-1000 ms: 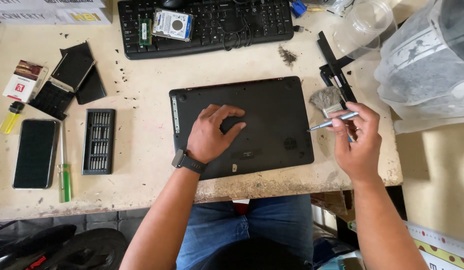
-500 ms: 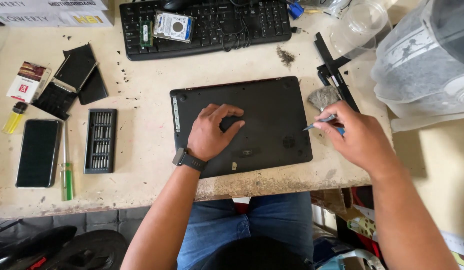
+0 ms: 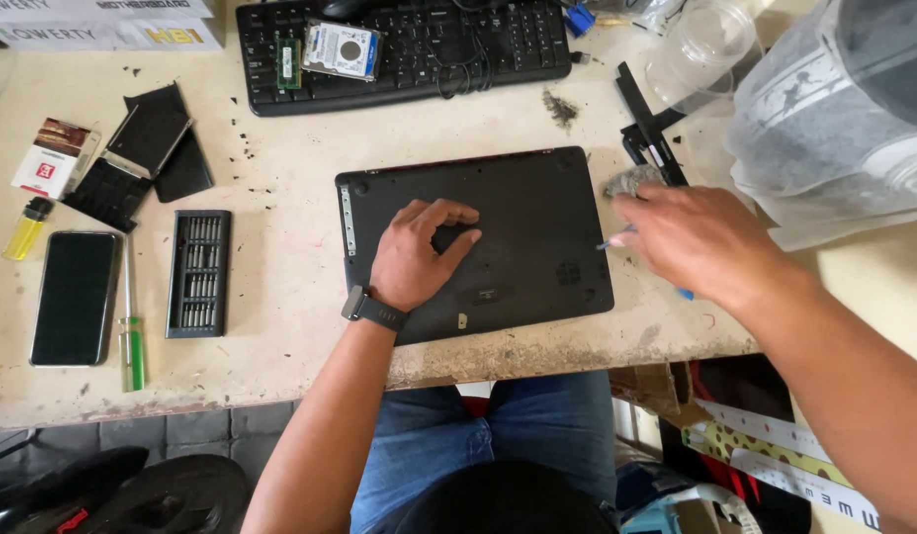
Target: Disassembling a laptop by removing screws and prying the back cover using specialized tools.
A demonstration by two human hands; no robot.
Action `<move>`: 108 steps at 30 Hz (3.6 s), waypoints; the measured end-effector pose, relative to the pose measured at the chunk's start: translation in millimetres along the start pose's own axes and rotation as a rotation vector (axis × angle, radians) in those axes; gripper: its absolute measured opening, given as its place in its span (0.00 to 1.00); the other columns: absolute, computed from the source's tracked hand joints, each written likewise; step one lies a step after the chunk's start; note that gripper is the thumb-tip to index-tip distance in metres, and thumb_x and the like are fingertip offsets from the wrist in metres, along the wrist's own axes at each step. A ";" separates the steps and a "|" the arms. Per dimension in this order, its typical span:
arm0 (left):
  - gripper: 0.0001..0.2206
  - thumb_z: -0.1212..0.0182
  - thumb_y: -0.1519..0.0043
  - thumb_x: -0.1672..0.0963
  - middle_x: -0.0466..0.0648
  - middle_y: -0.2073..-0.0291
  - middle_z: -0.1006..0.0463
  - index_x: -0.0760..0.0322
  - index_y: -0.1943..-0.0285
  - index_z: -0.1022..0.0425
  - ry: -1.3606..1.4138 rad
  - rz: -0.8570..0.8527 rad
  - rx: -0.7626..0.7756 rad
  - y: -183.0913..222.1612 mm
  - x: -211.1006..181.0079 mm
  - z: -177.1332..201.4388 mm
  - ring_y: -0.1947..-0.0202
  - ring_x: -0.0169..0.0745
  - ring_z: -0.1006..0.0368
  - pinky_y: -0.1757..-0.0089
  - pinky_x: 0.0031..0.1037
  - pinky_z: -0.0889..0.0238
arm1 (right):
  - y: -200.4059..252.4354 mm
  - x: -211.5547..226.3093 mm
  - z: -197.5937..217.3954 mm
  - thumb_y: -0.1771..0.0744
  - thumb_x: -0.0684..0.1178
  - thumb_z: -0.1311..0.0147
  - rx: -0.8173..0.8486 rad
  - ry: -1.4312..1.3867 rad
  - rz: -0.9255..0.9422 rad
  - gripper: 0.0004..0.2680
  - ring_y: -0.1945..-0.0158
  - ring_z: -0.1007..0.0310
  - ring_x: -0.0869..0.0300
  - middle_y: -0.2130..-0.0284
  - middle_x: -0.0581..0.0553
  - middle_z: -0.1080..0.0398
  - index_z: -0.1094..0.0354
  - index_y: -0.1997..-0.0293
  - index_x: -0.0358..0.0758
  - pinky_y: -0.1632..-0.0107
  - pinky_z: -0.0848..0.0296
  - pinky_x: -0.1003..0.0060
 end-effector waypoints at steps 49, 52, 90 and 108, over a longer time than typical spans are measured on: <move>0.08 0.36 0.35 0.53 0.40 0.59 0.15 0.55 0.50 0.20 -0.025 0.004 -0.001 0.8 -5.2 1.2 0.55 0.41 0.23 0.58 0.36 0.26 | -8.6 5.4 -18.3 0.29 0.57 0.45 -0.174 -0.004 0.106 0.12 0.77 0.24 0.54 0.79 0.47 0.27 0.27 0.63 0.39 0.70 0.21 0.57; 0.08 0.36 0.35 0.53 0.41 0.60 0.15 0.55 0.50 0.20 -0.018 -0.001 -0.006 -0.5 -5.9 1.9 0.55 0.41 0.22 0.57 0.35 0.27 | -9.1 8.4 -9.9 0.28 0.61 0.51 -0.032 0.093 0.024 0.17 0.74 0.23 0.51 0.79 0.46 0.27 0.28 0.67 0.39 0.66 0.23 0.55; 0.10 0.40 0.32 0.51 0.44 0.59 0.16 0.55 0.47 0.21 -0.005 -0.034 0.006 0.1 5.6 -3.4 0.54 0.48 0.23 0.58 0.42 0.25 | 10.7 4.3 36.6 0.31 0.57 0.42 -0.535 -0.529 0.100 0.08 0.88 0.34 0.58 0.52 0.57 0.20 0.20 0.51 0.54 0.64 0.25 0.59; 0.20 0.27 0.44 0.49 0.47 0.33 0.32 0.45 0.43 0.23 -0.468 0.196 -0.002 31.6 -15.8 24.1 0.35 0.56 0.40 0.42 0.50 0.43 | -17.1 33.0 -110.5 0.31 0.45 0.34 -1.076 -1.164 0.021 0.05 0.62 0.19 0.55 0.70 0.42 0.21 0.20 0.52 0.40 0.58 0.23 0.62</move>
Point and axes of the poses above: each hand's wrist, its own y-axis away from the middle knuckle, its own z-axis out of the back of the hand, x = y × z, the point moved 4 cm from there along -y, towards the middle knuckle
